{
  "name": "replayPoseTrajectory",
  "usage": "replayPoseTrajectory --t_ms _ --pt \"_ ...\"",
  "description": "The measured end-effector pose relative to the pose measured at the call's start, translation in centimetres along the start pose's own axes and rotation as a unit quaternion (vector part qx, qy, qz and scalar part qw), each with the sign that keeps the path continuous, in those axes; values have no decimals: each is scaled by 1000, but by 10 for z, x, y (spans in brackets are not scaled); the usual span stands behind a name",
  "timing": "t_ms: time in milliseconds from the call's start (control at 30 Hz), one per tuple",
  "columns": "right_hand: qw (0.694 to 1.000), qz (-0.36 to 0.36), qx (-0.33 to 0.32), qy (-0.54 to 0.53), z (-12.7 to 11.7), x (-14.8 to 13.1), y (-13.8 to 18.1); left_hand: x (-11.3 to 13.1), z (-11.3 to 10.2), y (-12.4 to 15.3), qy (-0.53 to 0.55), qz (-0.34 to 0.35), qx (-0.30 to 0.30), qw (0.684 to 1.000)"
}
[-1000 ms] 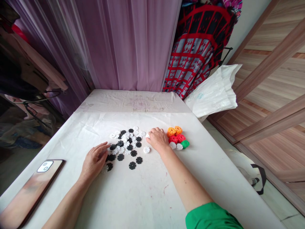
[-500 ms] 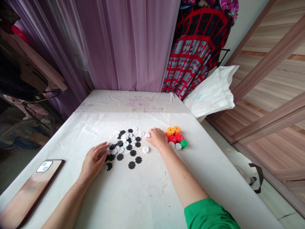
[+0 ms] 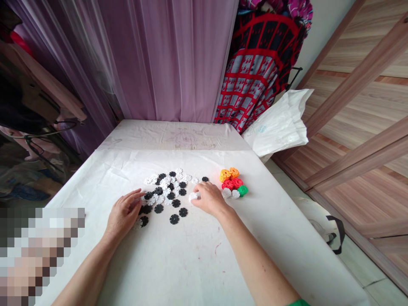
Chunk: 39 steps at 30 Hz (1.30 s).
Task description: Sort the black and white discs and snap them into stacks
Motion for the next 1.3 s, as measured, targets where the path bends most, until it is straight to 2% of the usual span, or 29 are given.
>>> replayPoseTrajectory --t_ms 267,433,600,767,867,1000,1133,1300 --pt "1000 -1 -4 6 0 2 -3 0 0 1 0 -1 -1 1000" --pt "996 3 49 80 -15 8 -29 0 0 1 -2 0 3 1000" --pt "991 -3 35 129 -8 15 -56 0 0 1 -3 -1 0 1000" --pt "992 -3 23 125 -2 16 -65 0 0 0 -3 3 -1 1000" --pt "995 7 28 100 -8 15 -59 0 0 0 -5 4 3 1000" --pt "999 -1 21 29 -15 9 -34 0 0 0 -1 1 4 1000" --pt "1000 -19 -10 6 -9 1 -11 0 0 -1 4 3 4 1000" --pt "999 -23 -16 29 3 0 -3 -1 0 -1 2 3 1 1000"
Point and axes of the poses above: each hand's wrist, its own y-axis away from the middle knuckle, its own z-axis out of the palm, x = y × z, the point moved 8 cm from there along -y, towards the middle knuckle, and after that the axes turned 15 degrees about -y, right-handed, at the moved point
